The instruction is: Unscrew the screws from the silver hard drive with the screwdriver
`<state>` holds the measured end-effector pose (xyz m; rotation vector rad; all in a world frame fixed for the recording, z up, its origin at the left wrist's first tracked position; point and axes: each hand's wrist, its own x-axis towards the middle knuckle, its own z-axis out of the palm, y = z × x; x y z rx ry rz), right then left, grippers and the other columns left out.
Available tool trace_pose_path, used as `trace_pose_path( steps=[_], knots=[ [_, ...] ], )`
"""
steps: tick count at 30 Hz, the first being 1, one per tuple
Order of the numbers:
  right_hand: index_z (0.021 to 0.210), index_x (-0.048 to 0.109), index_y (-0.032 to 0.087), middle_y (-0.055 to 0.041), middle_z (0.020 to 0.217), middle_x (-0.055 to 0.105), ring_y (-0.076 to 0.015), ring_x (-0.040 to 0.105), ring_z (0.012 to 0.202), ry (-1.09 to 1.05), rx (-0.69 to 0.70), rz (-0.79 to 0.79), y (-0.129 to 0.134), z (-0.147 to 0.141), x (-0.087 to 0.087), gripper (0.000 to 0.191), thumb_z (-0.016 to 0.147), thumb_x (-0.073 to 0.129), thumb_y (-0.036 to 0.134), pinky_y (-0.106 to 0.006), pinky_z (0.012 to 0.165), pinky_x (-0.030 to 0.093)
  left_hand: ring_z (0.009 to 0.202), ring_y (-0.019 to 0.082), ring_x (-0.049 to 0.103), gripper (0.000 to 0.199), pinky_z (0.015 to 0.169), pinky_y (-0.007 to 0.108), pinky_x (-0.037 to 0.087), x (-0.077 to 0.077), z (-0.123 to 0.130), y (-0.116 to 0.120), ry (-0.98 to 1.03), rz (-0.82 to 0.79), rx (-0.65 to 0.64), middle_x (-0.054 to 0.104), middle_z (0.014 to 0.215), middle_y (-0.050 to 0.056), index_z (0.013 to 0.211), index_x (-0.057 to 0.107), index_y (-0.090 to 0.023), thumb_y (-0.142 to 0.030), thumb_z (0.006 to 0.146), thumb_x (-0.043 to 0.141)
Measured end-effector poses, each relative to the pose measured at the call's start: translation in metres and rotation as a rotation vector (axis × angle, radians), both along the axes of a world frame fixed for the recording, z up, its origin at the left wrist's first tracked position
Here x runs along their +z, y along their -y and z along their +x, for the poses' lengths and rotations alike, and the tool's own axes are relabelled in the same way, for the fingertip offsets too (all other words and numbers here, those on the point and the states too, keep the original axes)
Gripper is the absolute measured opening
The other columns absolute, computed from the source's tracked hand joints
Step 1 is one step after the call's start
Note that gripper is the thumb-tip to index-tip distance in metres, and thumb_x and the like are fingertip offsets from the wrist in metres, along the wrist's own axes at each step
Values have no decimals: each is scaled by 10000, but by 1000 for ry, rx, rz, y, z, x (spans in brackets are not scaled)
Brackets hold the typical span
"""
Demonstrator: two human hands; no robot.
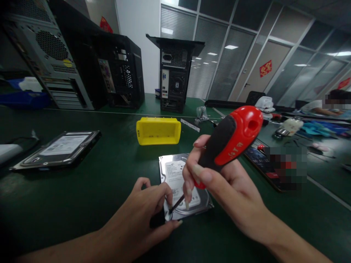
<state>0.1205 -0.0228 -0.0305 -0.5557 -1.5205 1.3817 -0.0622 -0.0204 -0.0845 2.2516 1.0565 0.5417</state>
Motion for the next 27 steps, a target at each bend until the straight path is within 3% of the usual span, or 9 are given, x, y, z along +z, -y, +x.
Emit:
trace_pose_path(
  steps=[4,8,16,23,27],
  knots=[
    [1182,462,302,-31,810,429,-142,517,734,-21,-26,-27,1,-3,4,322,871,435,383,-305,621,533,690,183,466,220,801,385,267,3,-1,0,-22,-13,5,544,677,-31,895,521,-187,-302,758,649],
    [1241,445,295,-38,837,464,-136,536,764,15,-76,29,0,-3,2,356,887,427,330,-298,679,533,676,176,465,220,805,390,262,4,0,0,-30,-29,2,549,696,-28,905,519,-184,-302,765,642],
    [1027,542,276,-30,836,530,-150,565,788,83,-147,120,-5,7,-7,186,842,528,269,-278,637,519,650,166,459,228,815,396,260,1,-1,0,-11,-15,4,549,687,-35,915,513,-190,-288,759,647],
    [842,508,213,-10,759,467,-127,520,700,122,-253,233,-10,6,-6,150,775,618,291,-232,547,472,652,164,455,235,819,394,264,-1,0,-1,0,-2,10,547,701,-33,905,511,-191,-303,752,651],
    [847,458,212,-1,765,452,-101,481,676,98,-241,129,-11,2,-4,134,826,550,307,-236,581,476,659,169,455,232,806,387,266,-2,0,-1,-2,6,12,540,685,-36,895,509,-192,-295,747,656]
  ],
)
